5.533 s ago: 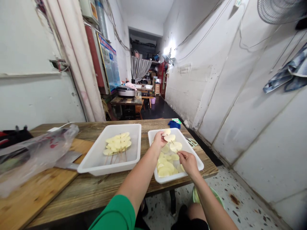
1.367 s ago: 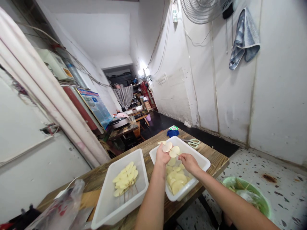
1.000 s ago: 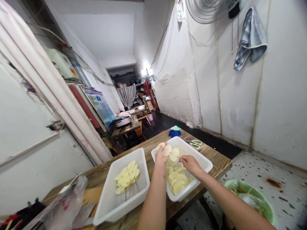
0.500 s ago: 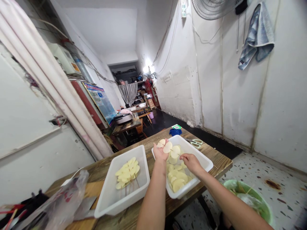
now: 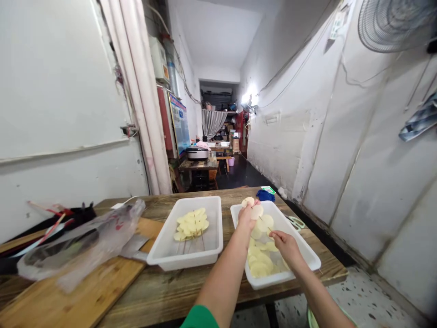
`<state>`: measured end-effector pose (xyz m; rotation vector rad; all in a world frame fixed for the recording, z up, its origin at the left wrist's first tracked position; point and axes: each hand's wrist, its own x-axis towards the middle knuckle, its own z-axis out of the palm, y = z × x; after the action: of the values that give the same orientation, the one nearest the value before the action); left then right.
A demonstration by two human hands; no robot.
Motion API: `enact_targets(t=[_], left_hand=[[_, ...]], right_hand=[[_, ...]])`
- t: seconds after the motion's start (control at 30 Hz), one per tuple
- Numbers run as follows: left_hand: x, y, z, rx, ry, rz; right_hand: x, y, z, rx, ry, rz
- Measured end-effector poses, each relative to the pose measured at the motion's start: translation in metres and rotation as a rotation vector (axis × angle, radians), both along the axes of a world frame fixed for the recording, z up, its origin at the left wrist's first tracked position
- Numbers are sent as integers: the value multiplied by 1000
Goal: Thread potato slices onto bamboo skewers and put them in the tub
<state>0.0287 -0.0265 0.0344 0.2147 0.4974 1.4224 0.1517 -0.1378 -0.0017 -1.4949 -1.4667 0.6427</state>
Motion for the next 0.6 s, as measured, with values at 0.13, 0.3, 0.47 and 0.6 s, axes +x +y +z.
enact_targets(t=[0.13, 0.3, 0.47, 0.6], left_hand=[[-1, 1, 2, -49, -36, 26], [-1, 3, 1, -62, -49, 20], [-4, 2, 2, -30, -27, -67], [-5, 1, 1, -21, -16, -199]], right_hand=[[-1, -1, 3, -14, 39, 25], [-1, -2, 5, -12, 71, 57], [1, -4, 4, -6, 118, 43], [-1, 0, 12, 78, 129, -38]])
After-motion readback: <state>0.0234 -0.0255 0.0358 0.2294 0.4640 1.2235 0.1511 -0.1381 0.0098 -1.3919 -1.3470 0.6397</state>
